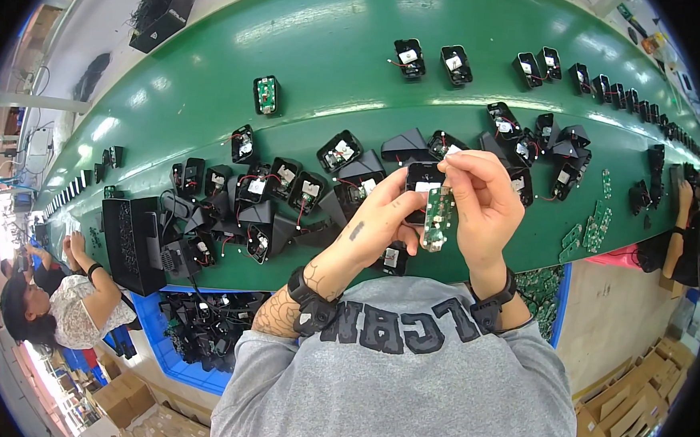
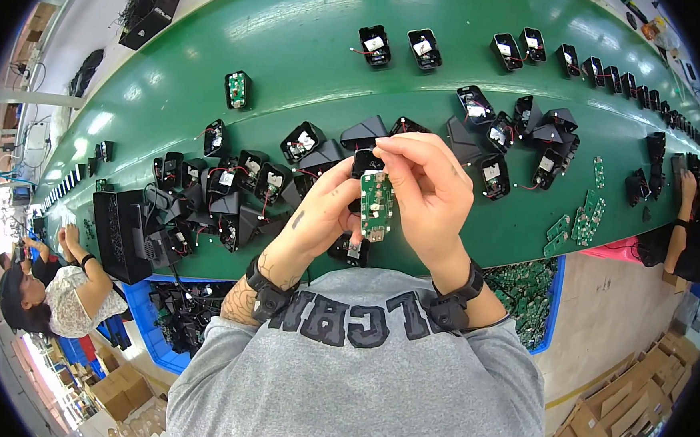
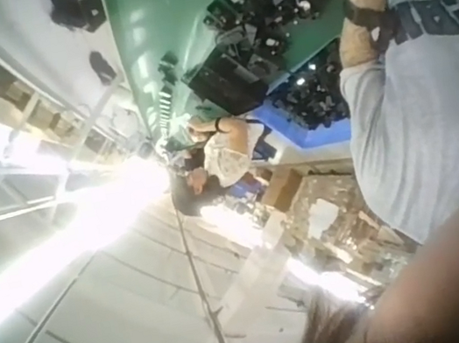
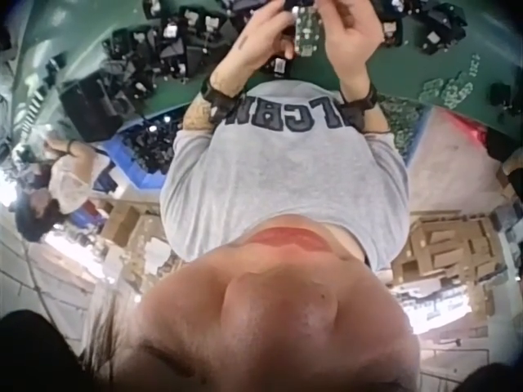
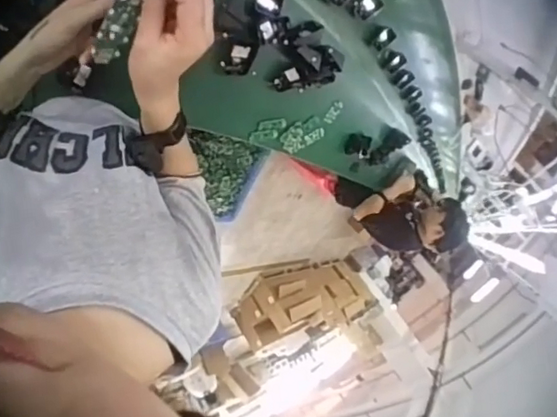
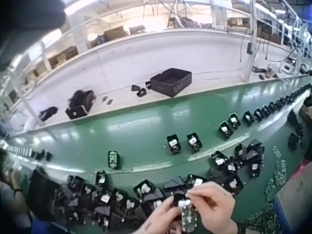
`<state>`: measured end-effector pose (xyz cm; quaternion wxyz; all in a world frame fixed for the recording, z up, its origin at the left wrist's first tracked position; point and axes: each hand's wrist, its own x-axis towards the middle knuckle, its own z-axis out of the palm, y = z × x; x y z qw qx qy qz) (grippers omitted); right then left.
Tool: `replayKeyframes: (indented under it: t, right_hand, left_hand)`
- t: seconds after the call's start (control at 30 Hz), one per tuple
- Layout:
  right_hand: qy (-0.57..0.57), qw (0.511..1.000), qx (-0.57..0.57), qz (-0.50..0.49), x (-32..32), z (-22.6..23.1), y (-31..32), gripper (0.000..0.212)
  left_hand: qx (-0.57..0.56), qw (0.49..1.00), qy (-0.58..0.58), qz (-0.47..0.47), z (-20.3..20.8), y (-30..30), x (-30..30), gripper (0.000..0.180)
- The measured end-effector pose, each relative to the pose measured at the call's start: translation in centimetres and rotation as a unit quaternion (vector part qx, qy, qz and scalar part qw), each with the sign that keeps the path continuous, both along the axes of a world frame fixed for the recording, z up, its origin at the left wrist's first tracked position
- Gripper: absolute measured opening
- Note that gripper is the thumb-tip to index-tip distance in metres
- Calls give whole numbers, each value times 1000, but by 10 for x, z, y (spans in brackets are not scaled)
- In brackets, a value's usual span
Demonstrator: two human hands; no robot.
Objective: Assembling small electronic circuit boards into black plastic housings on a production line.
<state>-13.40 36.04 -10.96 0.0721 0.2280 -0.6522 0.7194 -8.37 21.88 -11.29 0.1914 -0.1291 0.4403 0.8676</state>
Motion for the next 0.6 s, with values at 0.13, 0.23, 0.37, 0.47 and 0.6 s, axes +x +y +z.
replayKeyframes:
  t: [0.13,0.23,0.37,0.47,0.6]
  right_hand:
    - [48,997,49,-37,-3,1,1,15]
    - [66,993,81,-58,-9,0,4,15]
    - [107,977,139,-118,-15,7,7,16]
    - [125,969,160,-142,-17,8,4,16]
    - [199,944,195,-176,-17,8,2,20]
  left_hand:
    - [-24,999,11,-26,4,3,1,40]
    - [17,999,30,-41,10,3,-1,51]
    - [39,993,80,-72,10,-2,-1,65]
    - [-24,990,122,-72,13,0,1,76]
    - [-36,993,97,-55,15,8,1,78]
